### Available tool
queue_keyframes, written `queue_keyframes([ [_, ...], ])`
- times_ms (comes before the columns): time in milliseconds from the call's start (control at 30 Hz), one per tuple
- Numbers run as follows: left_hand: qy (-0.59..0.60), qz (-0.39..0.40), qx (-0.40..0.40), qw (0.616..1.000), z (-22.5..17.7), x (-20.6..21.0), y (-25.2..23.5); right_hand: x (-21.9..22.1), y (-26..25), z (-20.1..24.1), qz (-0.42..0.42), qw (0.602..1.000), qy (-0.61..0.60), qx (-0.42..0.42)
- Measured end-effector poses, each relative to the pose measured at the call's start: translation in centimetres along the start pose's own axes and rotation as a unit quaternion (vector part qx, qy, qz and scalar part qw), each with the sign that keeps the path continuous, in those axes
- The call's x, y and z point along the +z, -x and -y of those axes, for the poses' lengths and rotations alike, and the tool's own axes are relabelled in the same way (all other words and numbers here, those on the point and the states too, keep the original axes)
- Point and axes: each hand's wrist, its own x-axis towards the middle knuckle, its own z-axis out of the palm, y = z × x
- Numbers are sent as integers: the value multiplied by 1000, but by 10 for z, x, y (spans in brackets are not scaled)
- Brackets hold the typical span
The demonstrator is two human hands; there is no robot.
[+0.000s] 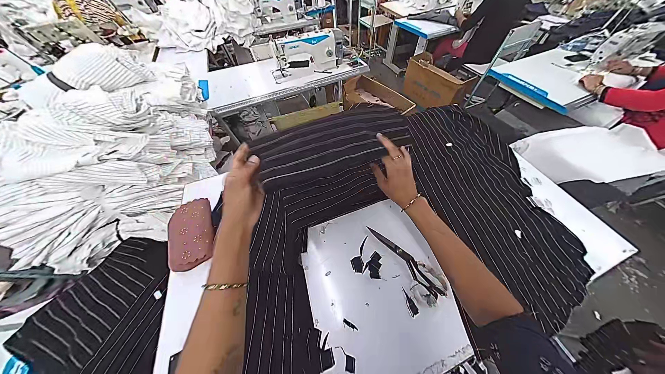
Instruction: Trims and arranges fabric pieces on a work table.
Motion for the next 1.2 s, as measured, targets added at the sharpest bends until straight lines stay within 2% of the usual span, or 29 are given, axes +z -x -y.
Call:
queue_keyframes([
  [33,-42,-34,-59,997,33,-4,-1,15,17,-14,87,995,15,33],
  [67,-90,-68,-117,987,63,-4,2,24,31,-23,209,974,23,83],
  [100,-126,-86,-167,974,86,-5,9,31,41,-29,328,936,23,129],
  [133,-136,-89,-204,965,102,-7,19,35,50,-33,388,908,18,157],
  [167,-132,-93,-215,963,113,-10,29,35,59,-34,385,907,10,168],
  [200,-130,-97,-205,965,121,-11,41,33,69,-32,337,927,-8,166],
  [267,-179,-109,-152,966,128,-15,72,32,99,-18,211,965,-76,135],
  [300,-233,-110,-113,960,129,-15,89,31,113,-6,186,968,-119,121],
  [367,-359,-75,-29,930,133,-16,131,33,140,21,204,953,-203,94],
  [467,-508,75,42,857,139,-20,209,43,181,58,305,920,-234,71],
  [533,-564,175,51,806,141,-16,263,46,209,78,322,921,-216,35],
  [600,-595,244,23,766,147,-10,310,37,234,91,315,922,-227,6],
  [633,-611,257,15,749,151,-6,328,31,247,93,305,921,-241,-6],
  [700,-628,243,33,739,160,6,350,12,274,92,296,919,-261,-18],
  [833,-611,217,117,752,188,47,364,-44,331,75,256,927,-274,-4],
  [900,-551,245,168,780,199,73,367,-80,355,68,222,940,-253,47],
  [933,-495,284,162,805,198,86,368,-99,363,65,195,951,-226,85],
  [967,-414,345,101,836,188,100,367,-116,368,61,161,960,-193,127],
  [1000,-310,405,-4,860,174,116,364,-130,371,54,121,966,-156,168],
  [1067,-114,461,-182,861,160,140,359,-147,366,34,67,963,-77,249],
  [1133,-35,462,-259,847,155,154,360,-151,353,9,45,956,-2,291],
  [1200,-55,458,-263,847,151,154,362,-147,347,-12,58,958,29,280],
])
